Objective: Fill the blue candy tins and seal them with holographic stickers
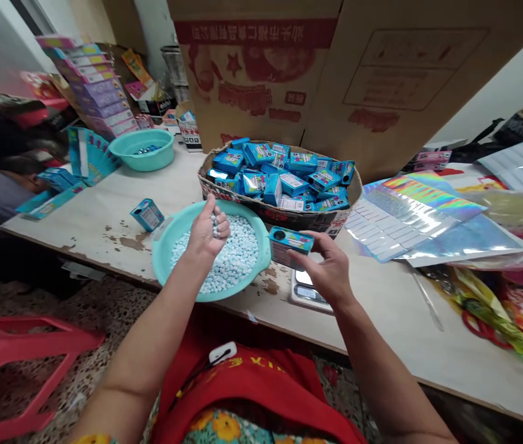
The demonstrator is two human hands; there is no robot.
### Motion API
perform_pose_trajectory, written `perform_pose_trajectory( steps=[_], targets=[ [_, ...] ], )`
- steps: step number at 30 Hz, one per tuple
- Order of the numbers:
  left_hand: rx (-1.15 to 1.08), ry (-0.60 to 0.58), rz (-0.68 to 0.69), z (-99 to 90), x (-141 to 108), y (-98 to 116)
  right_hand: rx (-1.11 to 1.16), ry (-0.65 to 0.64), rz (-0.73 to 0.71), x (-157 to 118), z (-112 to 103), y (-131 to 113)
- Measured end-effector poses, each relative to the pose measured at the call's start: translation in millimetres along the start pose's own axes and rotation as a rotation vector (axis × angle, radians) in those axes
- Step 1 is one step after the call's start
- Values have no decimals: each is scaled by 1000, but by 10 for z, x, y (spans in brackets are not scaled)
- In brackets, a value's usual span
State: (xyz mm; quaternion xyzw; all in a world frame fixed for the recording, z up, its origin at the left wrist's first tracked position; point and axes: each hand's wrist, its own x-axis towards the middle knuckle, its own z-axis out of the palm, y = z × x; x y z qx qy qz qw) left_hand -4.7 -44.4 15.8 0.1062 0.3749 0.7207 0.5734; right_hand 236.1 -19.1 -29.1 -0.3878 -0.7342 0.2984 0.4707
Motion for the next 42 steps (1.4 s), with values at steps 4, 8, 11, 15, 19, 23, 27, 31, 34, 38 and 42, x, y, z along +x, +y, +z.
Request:
perform_pose_trajectory(
  steps=[4, 8, 11, 15, 19, 23, 27, 31, 34, 38, 42],
  targets=[
    [103, -62, 242, 301, -33, 115, 9, -125, -126, 180, 410, -335],
    [217, -22, 420, 286, 86, 58, -47, -157, -152, 320, 701, -413],
    [240, 22, 461, 206, 163, 13, -82, -174, -131, 372, 804, -420],
    [261, 42, 453, 183, 199, 16, -82, -200, -108, 388, 852, -409],
    [272, 32, 450, 221, 201, 15, -66, -213, -78, 391, 850, -384],
    [244, 43, 464, 243, 214, -8, -44, -209, -70, 404, 814, -365],
    [225, 58, 423, 287, 223, -9, -36, -199, -55, 423, 785, -338],
    [217, 42, 386, 373, 217, 19, 16, -174, -36, 438, 791, -287],
    [251, 39, 394, 309, 228, 34, 130, -153, -4, 419, 702, -246],
    [793, 114, 444, -94, 294, 55, 343, -83, 123, 279, 277, -83],
    [1530, 86, 557, -269, 459, 25, 306, 154, 259, 50, -226, 369]
  ],
)
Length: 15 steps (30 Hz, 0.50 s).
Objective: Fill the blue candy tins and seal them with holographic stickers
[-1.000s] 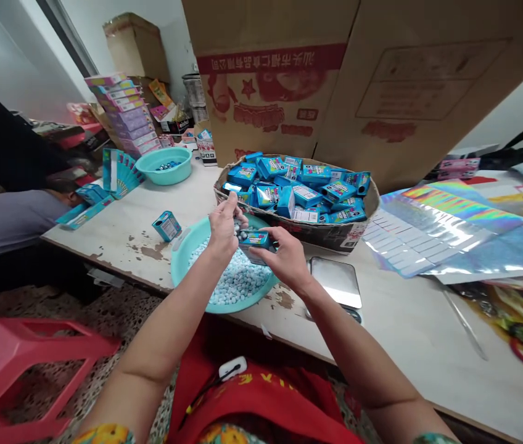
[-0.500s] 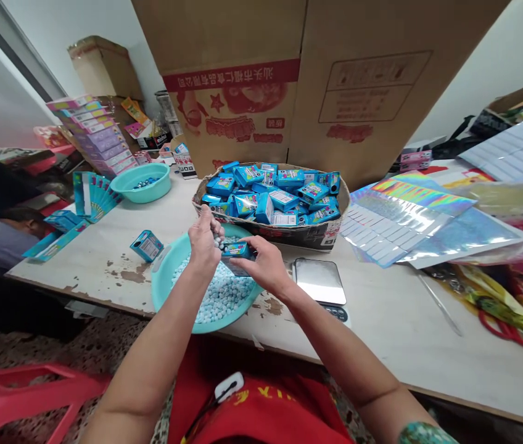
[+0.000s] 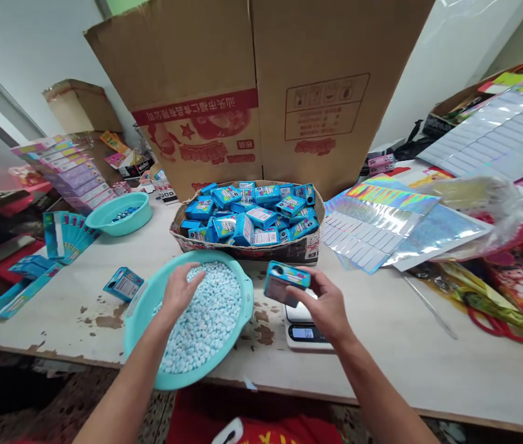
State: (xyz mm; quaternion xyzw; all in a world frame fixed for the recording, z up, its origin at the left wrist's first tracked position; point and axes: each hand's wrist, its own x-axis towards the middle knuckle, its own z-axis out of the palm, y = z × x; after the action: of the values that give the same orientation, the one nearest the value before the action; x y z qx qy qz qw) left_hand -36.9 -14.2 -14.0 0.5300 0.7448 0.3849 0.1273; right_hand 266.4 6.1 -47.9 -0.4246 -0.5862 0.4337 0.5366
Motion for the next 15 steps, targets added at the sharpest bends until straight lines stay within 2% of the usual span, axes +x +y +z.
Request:
perform_pose_trajectory(
  steps=[2, 4, 6, 8, 10, 11, 13, 15],
  targets=[
    [90, 79, 97, 163, 139, 165, -102, 105, 12, 3, -222, 233],
    [121, 125, 148, 399, 345, 448, -186, 157, 19, 11, -345, 448],
    [221, 76, 96, 636, 586, 727, -214, 153, 41, 11, -399, 590],
    [313, -31, 1, 790, 791, 910, -238, 155, 34, -12, -429, 630],
    [290, -94, -62, 816, 886, 966, -296, 218, -59, -67, -461, 565],
    [218, -85, -56, 781, 879, 955, -329, 278, -129, -106, -476, 502],
    [-37, -27, 36, 639, 757, 891, -360, 405, -262, -194, -482, 341],
    [-360, 8, 149, 457, 520, 813, -309, 450, -317, -266, -418, 178]
  ],
)
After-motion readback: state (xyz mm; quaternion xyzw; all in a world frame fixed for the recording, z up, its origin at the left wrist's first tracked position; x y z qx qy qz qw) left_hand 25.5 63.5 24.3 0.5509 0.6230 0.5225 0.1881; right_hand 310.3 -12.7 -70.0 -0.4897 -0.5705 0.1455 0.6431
